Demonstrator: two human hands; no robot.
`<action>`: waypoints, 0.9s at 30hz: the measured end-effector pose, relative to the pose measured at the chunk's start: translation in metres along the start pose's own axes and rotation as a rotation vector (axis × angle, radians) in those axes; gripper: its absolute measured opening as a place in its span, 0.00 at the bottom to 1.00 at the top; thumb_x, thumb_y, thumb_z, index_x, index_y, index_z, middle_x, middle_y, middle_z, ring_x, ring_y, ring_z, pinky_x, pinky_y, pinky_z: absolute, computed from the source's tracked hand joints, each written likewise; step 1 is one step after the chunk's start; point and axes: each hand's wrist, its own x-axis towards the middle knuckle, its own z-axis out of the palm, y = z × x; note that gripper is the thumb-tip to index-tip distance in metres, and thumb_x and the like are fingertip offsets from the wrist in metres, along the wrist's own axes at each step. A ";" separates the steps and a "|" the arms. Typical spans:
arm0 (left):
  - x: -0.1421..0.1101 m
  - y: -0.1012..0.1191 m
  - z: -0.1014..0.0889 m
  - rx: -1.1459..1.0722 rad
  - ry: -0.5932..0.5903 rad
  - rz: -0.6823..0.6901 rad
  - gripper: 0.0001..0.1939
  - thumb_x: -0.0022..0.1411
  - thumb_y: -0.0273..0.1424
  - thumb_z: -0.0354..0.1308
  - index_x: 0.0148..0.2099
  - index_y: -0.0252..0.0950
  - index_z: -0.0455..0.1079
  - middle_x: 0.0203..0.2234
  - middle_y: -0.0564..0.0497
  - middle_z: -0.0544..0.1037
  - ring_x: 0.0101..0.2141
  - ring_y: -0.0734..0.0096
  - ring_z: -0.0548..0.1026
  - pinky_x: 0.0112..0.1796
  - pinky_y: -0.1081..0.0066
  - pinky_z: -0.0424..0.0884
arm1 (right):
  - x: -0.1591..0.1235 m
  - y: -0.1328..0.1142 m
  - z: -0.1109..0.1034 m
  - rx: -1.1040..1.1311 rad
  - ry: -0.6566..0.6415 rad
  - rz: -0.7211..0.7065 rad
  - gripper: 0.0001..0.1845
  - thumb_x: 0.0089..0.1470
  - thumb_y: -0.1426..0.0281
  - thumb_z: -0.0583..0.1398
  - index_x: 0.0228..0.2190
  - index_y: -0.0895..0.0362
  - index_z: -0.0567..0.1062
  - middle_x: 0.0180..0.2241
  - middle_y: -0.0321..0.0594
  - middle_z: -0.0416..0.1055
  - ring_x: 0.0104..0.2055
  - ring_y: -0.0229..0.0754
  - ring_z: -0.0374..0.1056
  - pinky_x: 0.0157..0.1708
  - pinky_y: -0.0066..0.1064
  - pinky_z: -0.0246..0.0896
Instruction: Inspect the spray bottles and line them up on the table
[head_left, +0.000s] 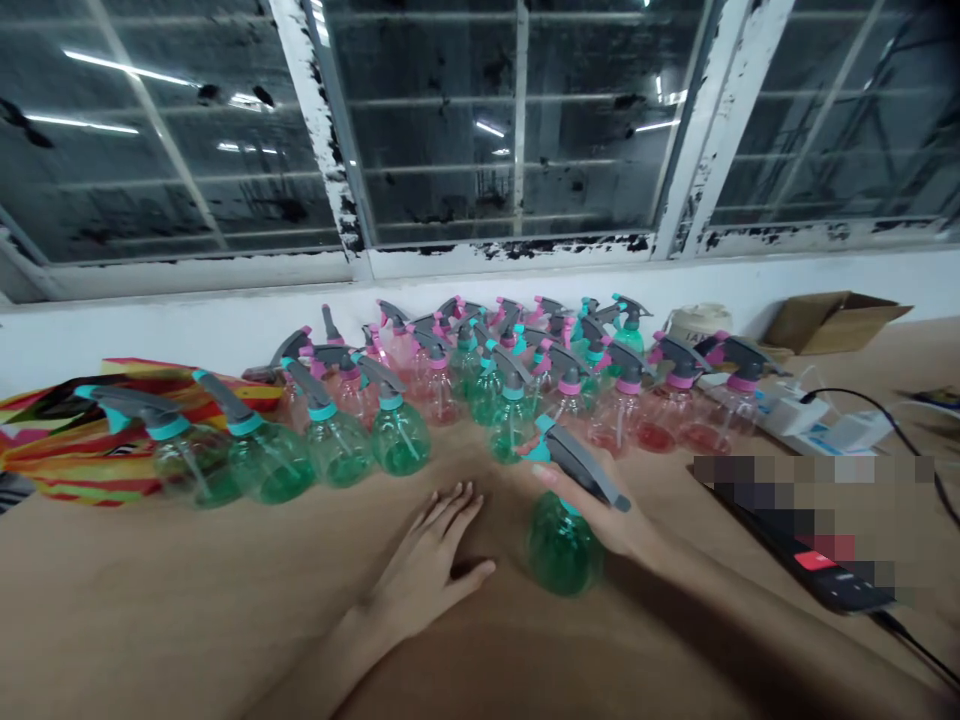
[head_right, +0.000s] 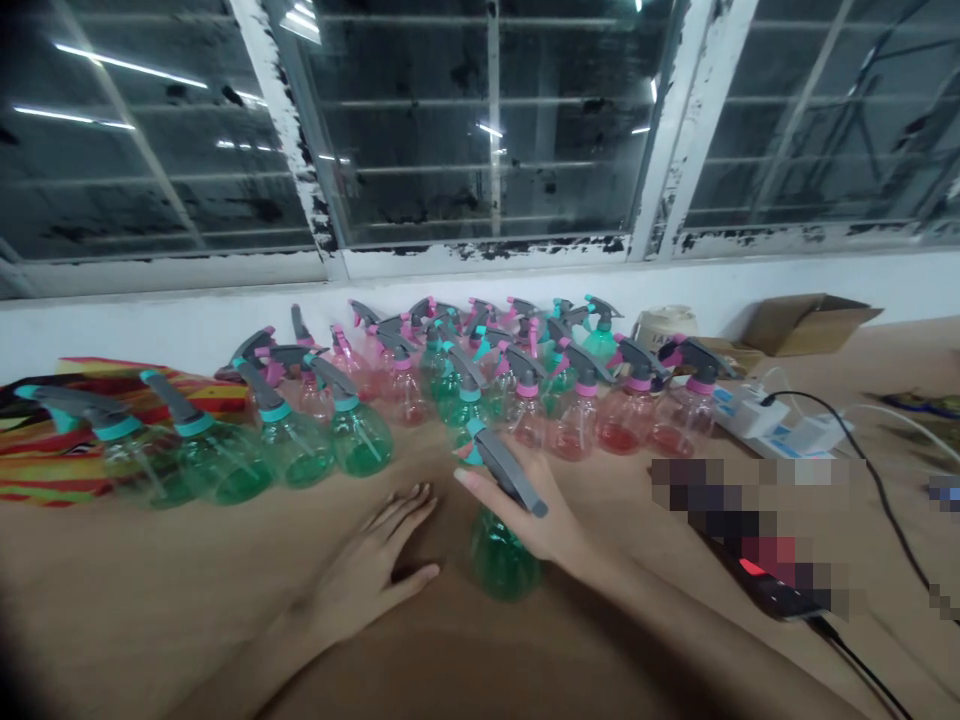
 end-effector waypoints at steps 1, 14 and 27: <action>-0.001 0.000 0.000 -0.004 0.002 0.004 0.33 0.62 0.45 0.52 0.65 0.39 0.51 0.61 0.45 0.57 0.60 0.57 0.55 0.58 0.54 0.52 | 0.001 0.001 0.001 -0.001 -0.007 0.005 0.10 0.54 0.61 0.57 0.37 0.52 0.71 0.34 0.38 0.73 0.37 0.42 0.70 0.44 0.37 0.63; -0.003 -0.001 0.007 0.012 0.065 0.024 0.32 0.63 0.44 0.52 0.65 0.39 0.51 0.61 0.47 0.58 0.60 0.59 0.57 0.58 0.56 0.52 | 0.002 0.008 0.005 -0.060 0.009 0.032 0.11 0.55 0.59 0.56 0.35 0.50 0.73 0.26 0.35 0.70 0.27 0.40 0.68 0.32 0.34 0.64; -0.001 0.004 0.003 0.018 0.011 -0.010 0.32 0.63 0.45 0.51 0.65 0.40 0.49 0.62 0.48 0.57 0.61 0.60 0.55 0.59 0.57 0.49 | 0.000 0.009 0.002 -0.036 -0.029 0.018 0.15 0.54 0.59 0.57 0.43 0.50 0.72 0.28 0.34 0.73 0.28 0.39 0.69 0.32 0.33 0.64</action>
